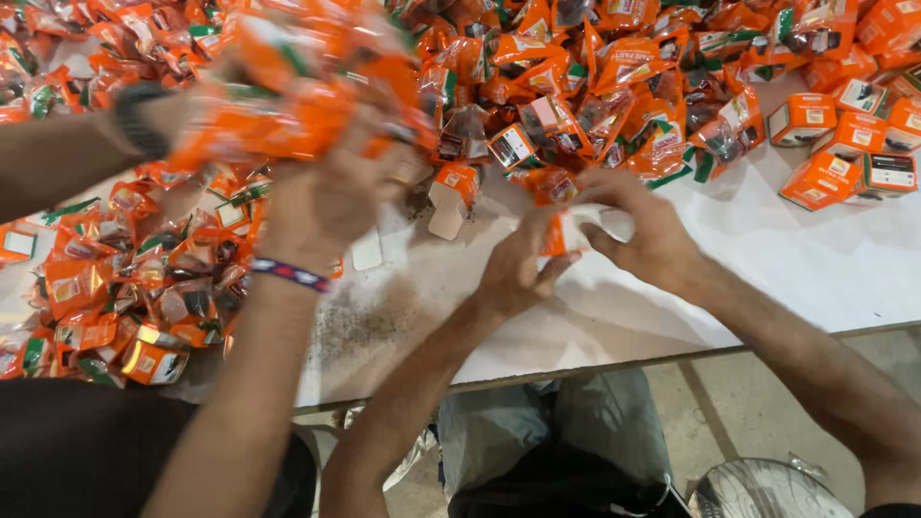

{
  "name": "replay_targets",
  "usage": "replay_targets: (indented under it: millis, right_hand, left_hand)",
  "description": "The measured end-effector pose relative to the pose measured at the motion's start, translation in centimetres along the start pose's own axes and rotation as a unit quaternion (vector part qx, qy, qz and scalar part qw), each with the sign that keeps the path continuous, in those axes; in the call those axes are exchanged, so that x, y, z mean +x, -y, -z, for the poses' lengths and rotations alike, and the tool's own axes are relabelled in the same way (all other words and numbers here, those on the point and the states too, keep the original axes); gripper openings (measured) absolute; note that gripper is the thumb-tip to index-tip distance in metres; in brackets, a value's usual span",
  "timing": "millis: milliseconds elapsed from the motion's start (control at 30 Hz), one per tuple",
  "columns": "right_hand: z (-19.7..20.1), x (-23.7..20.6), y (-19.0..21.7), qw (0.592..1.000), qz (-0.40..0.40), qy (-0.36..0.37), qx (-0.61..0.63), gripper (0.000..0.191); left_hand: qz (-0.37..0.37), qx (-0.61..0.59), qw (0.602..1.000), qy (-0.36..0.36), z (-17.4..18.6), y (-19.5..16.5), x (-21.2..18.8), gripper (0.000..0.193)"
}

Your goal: The person picks up small plastic-wrapped items from a large pile on the table, opens small orange cardboard boxes, and places the items inside, then sets the filled boxes back onto the pile, repeating this packing cycle throughout the episode.

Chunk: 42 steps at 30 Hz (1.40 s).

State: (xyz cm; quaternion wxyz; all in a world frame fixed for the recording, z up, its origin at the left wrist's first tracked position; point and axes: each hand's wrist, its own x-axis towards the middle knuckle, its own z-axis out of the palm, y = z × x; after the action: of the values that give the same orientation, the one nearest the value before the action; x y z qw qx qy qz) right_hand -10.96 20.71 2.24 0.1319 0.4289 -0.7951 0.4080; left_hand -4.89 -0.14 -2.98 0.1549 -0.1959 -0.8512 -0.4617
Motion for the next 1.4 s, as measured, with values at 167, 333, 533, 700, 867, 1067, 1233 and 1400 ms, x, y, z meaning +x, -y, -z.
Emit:
replay_targets:
  millis: [167,333,533,700,867,1067,1233,1400]
  right_hand:
    - [-2.6,-1.6,0.8,0.922,-0.134,0.054,0.359,0.084]
    - [-4.3,-3.6,-1.8,0.918,-0.173,0.024,0.355,0.065]
    - [-4.5,-3.4,-2.1,0.944,-0.122,0.063,0.301,0.071]
    - [-6.4,0.3,0.4,0.984,0.036,0.143,0.103,0.069]
    - [-8.8,3.8,2.8,0.960,0.001,0.246,0.135,0.073]
    - [-14.9,8.7,2.9,0.957,0.119,0.238,0.116,0.072]
    - [-18.5,12.3,1.7,0.972,0.133,0.173,0.089,0.070]
    - [-17.4,11.3,0.1,0.972,0.054,0.176,0.147,0.065]
  left_hand:
    - [0.001,-0.047,0.998,-0.041,-0.7,-0.5,-0.5,0.076]
    - [-0.132,0.034,0.987,-0.085,-1.9,-0.4,-2.2,0.079]
    - [-0.196,0.316,0.923,-0.094,2.5,-1.0,-8.3,0.058]
    - [-0.062,0.440,0.884,-0.147,6.2,-1.5,-7.5,0.088]
    - [-0.003,0.446,0.887,-0.123,11.0,0.2,-6.9,0.090]
    - [0.008,0.431,0.890,-0.147,16.8,4.4,-8.6,0.085]
    - [0.050,0.502,0.853,-0.134,20.8,7.6,-6.9,0.082]
    - [0.132,0.573,0.801,-0.115,24.3,10.3,-5.2,0.088]
